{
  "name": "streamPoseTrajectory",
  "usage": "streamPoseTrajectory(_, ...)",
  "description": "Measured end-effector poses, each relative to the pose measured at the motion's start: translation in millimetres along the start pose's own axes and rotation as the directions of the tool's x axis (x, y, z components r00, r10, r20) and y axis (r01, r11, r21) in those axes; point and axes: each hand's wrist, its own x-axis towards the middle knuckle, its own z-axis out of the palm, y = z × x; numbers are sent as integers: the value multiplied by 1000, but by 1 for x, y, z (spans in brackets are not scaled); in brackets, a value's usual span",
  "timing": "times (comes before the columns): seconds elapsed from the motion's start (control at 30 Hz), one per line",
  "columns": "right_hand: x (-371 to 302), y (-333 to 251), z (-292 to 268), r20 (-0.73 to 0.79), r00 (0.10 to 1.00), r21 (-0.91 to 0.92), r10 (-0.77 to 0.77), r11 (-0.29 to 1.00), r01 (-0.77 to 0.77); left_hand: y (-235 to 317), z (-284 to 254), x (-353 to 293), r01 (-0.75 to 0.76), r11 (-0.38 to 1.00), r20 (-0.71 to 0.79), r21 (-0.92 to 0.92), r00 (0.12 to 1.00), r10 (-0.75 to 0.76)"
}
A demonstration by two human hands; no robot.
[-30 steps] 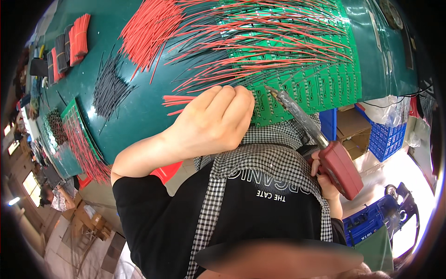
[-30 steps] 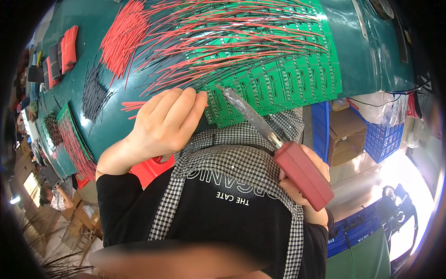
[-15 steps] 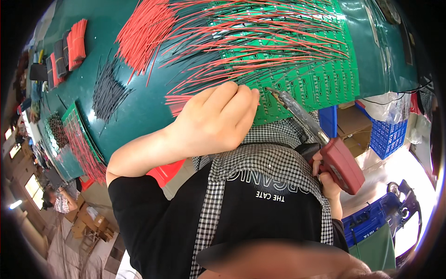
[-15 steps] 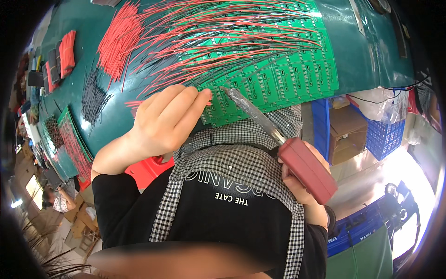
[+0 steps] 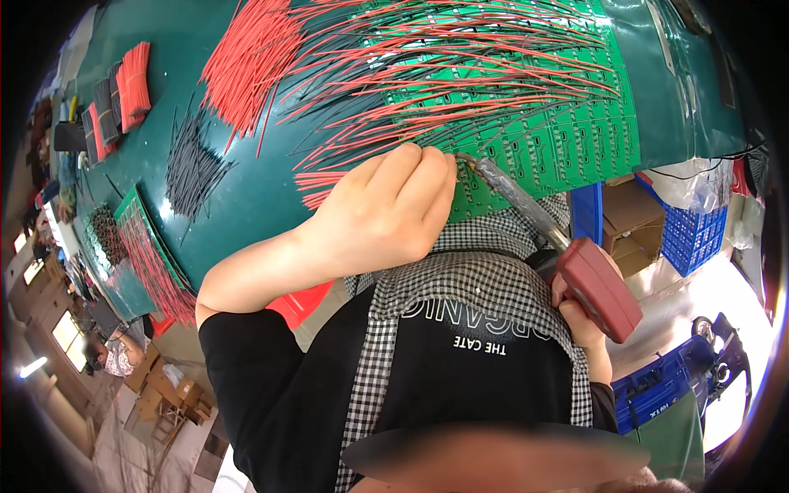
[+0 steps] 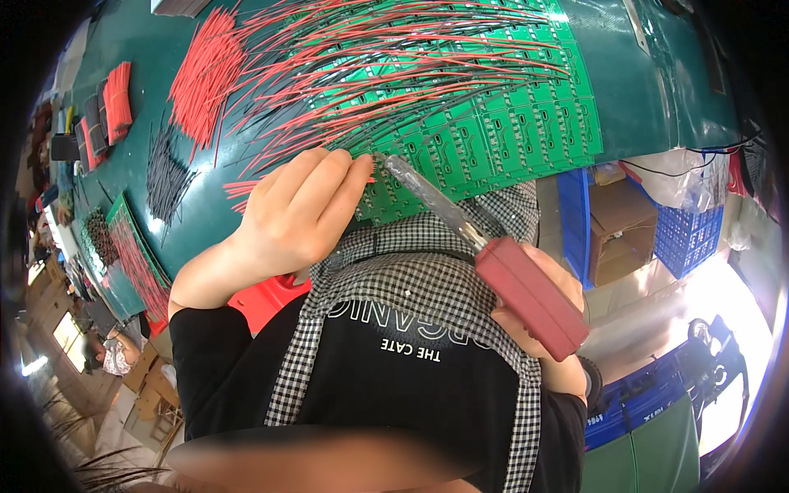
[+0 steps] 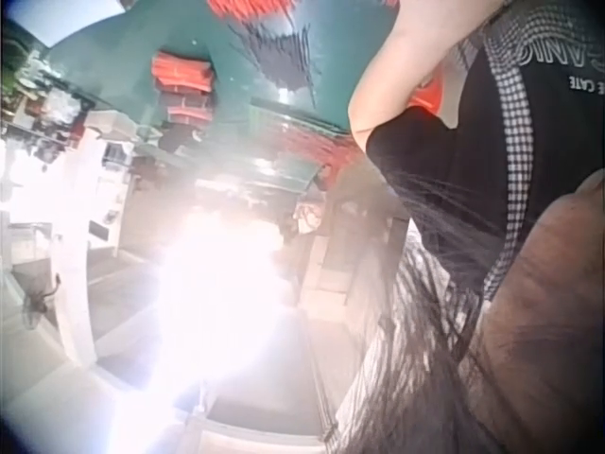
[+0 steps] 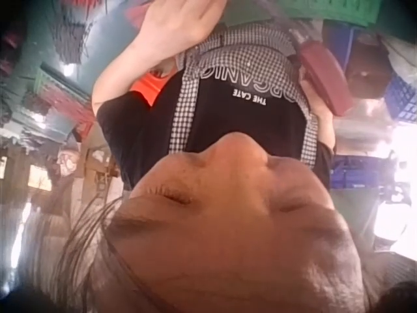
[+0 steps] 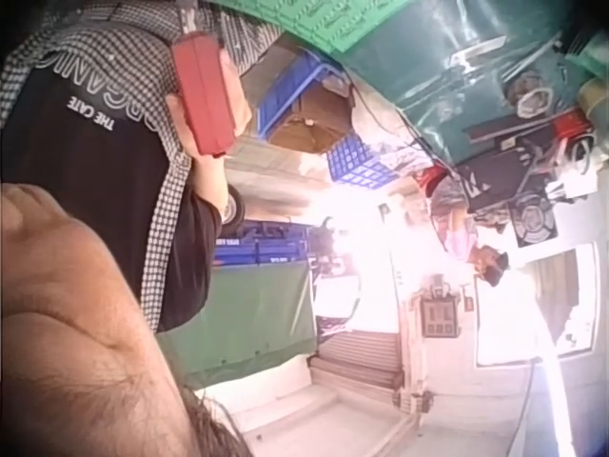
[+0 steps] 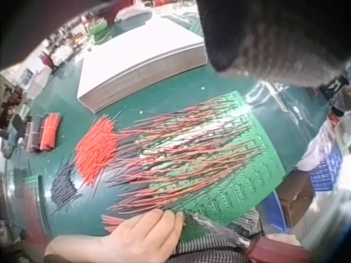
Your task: Connecting and securing wires to circuit boards using a hand tool.
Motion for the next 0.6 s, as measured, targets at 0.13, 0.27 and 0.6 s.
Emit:
streamPoseTrajectory(0.13, 1, -3, -2, -40, 996, 49, -74, 996, 76, -5, 5, 2, -82, 994, -115, 73, 989, 90)
streamPoseTrajectory(0.27, -13, 4, 4, -156, 988, 38, 1, 999, 5, -3, 4, 3, -81, 992, -106, 101, 990, 91)
streamPoseTrajectory(0.6, -11, 1, 1, -172, 983, 207, 62, 978, -26, 6, 1, 10, 2, 997, -67, -82, 998, -7)
